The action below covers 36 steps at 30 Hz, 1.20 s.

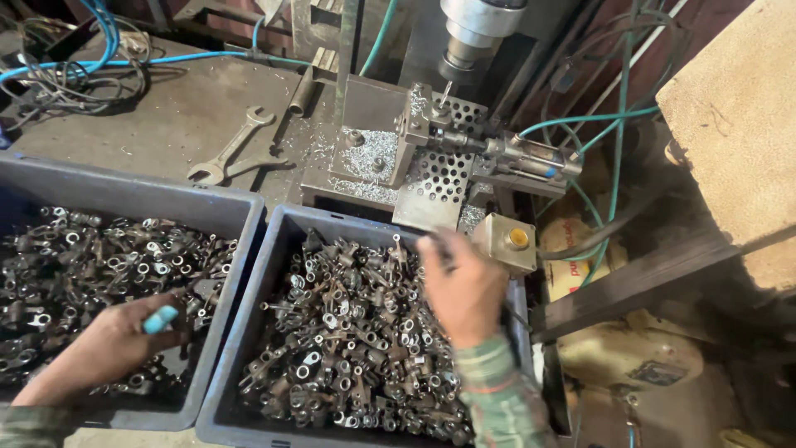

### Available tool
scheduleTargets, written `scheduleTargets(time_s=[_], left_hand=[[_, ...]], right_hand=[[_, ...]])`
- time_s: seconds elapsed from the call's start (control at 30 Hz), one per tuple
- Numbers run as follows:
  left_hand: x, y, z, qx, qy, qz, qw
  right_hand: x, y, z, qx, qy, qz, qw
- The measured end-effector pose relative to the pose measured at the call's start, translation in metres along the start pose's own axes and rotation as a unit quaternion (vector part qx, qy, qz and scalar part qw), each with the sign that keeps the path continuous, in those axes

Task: The person picks small metal castings one at a time from a bin, holds each against the drill-press table, and threads its hole using a hand tap wrench, then drops the tapped part into a second bin. They repeat this cycle continuously, occasionally reaching into the bins for the next part.

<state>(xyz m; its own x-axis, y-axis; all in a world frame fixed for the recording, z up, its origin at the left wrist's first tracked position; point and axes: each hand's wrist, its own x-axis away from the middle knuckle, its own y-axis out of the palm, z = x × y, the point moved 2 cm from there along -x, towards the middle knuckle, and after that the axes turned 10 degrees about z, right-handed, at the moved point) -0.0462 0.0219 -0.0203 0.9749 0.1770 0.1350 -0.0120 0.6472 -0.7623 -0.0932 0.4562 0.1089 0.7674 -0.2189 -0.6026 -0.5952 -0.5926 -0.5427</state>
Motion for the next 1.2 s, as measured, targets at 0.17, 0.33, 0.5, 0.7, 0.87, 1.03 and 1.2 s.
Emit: scheduleTargets(time_s=[0.17,0.33,0.5,0.7,0.87,1.03,1.2], left_hand=[[0.017,-0.022,0.044,0.228,-0.088,0.049,0.968],[0.018,-0.005,0.131,0.394,0.009,0.064,0.917],[-0.003,0.02,0.211,0.525,0.151,-0.004,0.837],[-0.021,0.054,0.244,0.584,0.131,-0.086,0.797],[-0.024,0.079,0.23,0.532,0.176,-0.107,0.822],[-0.026,0.087,0.224,0.508,0.181,-0.093,0.837],[-0.022,0.085,0.228,0.481,0.142,-0.086,0.86]], right_hand=[[0.039,0.049,-0.004,-0.098,-0.152,-0.069,0.981],[0.046,0.058,0.006,-0.163,-0.141,-0.106,0.971],[0.038,0.053,0.014,-0.217,0.023,-0.158,0.963],[0.032,0.033,0.005,-0.273,-0.077,-0.089,0.955],[0.033,0.03,-0.005,-0.247,-0.095,-0.077,0.961],[0.035,0.034,-0.004,-0.284,0.009,-0.144,0.948],[0.038,0.043,0.009,-0.409,0.102,-0.17,0.891]])
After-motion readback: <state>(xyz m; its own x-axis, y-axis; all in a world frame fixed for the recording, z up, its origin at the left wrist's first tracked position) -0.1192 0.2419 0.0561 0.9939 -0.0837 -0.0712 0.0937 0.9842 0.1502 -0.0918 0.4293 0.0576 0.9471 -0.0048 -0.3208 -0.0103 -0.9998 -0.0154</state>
